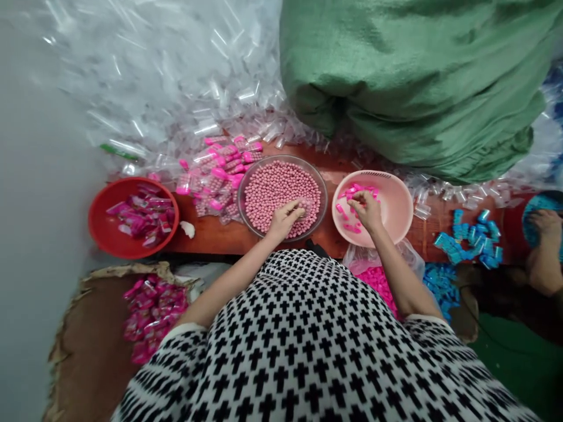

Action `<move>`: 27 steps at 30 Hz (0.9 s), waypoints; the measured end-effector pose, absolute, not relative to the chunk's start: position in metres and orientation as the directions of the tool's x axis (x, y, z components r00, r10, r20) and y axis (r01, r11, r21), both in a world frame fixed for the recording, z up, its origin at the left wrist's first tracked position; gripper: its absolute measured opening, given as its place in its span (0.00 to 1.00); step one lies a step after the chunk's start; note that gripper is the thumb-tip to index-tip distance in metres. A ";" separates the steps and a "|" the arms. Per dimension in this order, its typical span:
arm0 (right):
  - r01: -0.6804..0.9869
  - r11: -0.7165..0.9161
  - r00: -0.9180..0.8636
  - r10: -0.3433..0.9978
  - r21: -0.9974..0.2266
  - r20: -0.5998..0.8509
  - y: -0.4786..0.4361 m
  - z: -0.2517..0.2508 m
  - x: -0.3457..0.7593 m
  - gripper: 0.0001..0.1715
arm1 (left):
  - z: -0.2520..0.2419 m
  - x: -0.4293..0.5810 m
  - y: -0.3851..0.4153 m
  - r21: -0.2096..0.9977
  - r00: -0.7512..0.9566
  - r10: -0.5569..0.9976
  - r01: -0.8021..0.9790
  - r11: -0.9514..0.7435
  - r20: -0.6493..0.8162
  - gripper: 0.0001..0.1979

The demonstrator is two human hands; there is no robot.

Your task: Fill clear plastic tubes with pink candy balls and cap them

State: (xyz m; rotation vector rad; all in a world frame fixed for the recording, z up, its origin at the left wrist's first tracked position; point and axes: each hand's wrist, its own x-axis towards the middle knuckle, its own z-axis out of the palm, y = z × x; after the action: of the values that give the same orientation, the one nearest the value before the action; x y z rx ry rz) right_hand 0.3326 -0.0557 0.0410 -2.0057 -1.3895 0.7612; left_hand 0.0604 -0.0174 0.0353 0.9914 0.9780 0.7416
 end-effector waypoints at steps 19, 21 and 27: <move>0.749 0.387 -0.429 0.902 -0.538 0.052 -0.032 0.094 0.230 0.14 | 0.046 0.032 -0.020 0.993 0.324 0.944 0.115 0.017 -0.054 0.17; 0.758 0.408 -0.445 0.894 -0.509 0.054 -0.034 0.099 0.225 0.14 | 0.050 0.028 -0.021 0.994 0.333 0.942 0.105 -0.003 -0.033 0.17; 0.739 0.379 -0.473 0.880 -0.556 -0.028 -0.033 0.099 0.220 0.14 | 0.059 0.019 -0.020 0.983 0.384 0.922 0.152 -0.105 0.039 0.17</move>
State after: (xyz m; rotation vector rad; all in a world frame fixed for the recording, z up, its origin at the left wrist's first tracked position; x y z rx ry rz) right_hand 0.2199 -0.0330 0.0991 -1.4303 -2.3694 0.7425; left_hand 0.0188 -0.0204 0.0588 1.5469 0.9953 0.8796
